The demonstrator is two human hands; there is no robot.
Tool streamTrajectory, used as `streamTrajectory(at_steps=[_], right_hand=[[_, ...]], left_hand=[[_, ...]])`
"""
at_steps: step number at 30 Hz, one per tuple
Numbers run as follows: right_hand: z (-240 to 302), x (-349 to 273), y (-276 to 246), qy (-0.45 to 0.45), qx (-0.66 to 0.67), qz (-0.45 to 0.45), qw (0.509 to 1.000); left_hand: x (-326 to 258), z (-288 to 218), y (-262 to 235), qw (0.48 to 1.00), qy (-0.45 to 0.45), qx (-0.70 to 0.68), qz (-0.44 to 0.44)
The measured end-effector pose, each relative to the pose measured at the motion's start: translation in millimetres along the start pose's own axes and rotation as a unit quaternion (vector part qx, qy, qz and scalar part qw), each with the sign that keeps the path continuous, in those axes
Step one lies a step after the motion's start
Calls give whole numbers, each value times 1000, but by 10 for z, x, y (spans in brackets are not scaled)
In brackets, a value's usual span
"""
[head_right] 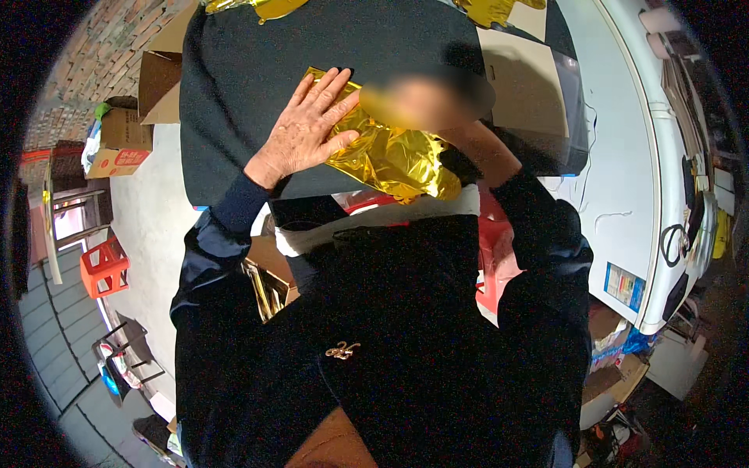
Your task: Folding gold foil balloons and attaching them to cardboard packaging units.
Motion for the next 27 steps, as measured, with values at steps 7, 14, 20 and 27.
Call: streamTrajectory(at_steps=[7, 14, 20, 27], right_hand=[[-164, -433, -116, 54, 100, 14, 993], [-43, -876, -157, 58, 244, 65, 966], [396, -1038, -218, -209, -68, -1, 976], [417, -1260, -59, -215, -270, 22, 938]], left_hand=[[-2, 3, 6, 1000, 24, -9, 5], [0, 8, 3, 998, 59, -4, 13], [9, 8, 15, 993, 108, -27, 26], [30, 8, 7, 986, 141, -71, 59]])
Point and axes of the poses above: each hand's wrist, its own x-axis towards the middle knuckle, its own y-axis out of the palm, z = x × y, the point moved 8 cm from there along x, towards the middle knuckle, and after that the axes turned 7 degrees about y, right-handed, at the moved point
